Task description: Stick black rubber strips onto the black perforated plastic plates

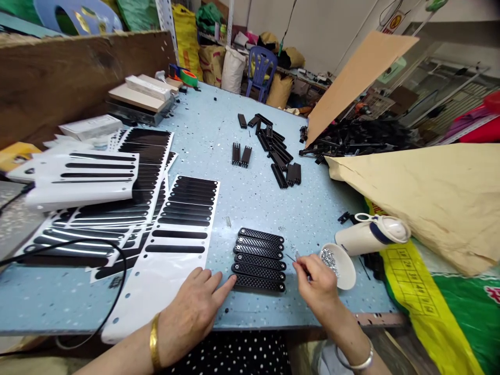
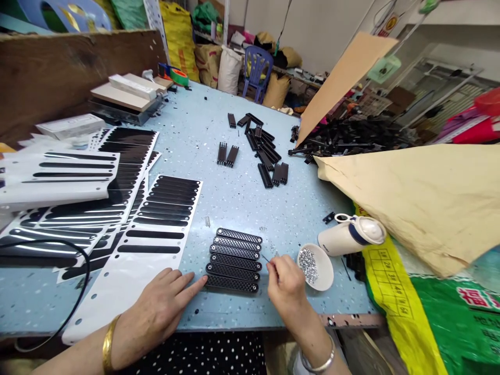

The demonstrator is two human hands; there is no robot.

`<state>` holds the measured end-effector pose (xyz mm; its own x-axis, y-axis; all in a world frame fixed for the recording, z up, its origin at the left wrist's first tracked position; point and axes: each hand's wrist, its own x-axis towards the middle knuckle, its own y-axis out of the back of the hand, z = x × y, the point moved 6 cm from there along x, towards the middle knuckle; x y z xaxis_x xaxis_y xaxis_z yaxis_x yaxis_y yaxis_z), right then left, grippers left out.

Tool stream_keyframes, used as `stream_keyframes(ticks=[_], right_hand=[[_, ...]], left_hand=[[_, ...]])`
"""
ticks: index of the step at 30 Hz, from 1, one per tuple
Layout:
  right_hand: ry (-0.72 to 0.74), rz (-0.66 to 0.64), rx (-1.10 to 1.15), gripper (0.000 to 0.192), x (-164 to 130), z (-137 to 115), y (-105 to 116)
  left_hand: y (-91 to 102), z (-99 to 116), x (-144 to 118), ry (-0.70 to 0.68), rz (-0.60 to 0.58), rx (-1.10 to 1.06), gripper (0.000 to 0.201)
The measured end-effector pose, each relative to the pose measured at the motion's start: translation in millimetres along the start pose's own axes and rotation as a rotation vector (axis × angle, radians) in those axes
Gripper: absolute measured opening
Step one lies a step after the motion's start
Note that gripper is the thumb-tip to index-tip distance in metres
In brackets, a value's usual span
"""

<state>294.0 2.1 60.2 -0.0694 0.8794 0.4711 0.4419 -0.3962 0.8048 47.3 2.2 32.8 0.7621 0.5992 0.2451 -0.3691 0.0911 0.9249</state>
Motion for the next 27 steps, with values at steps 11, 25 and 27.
stream_keyframes(ticks=[11, 25, 27], right_hand=[[-0.026, -0.134, -0.291, 0.029, -29, 39, -23], [-0.353, -0.069, 0.298, 0.042, -71, 3, -34], [-0.431, -0.088, 0.346, 0.048, -72, 4, -48]], left_hand=[[2.0, -17, 0, 0.029, 0.026, -0.266, 0.047], [-11.0, -32, -1, 0.288, 0.179, -0.405, 0.037], [-15.7, -35, 5, 0.336, 0.209, -0.399, 0.041]])
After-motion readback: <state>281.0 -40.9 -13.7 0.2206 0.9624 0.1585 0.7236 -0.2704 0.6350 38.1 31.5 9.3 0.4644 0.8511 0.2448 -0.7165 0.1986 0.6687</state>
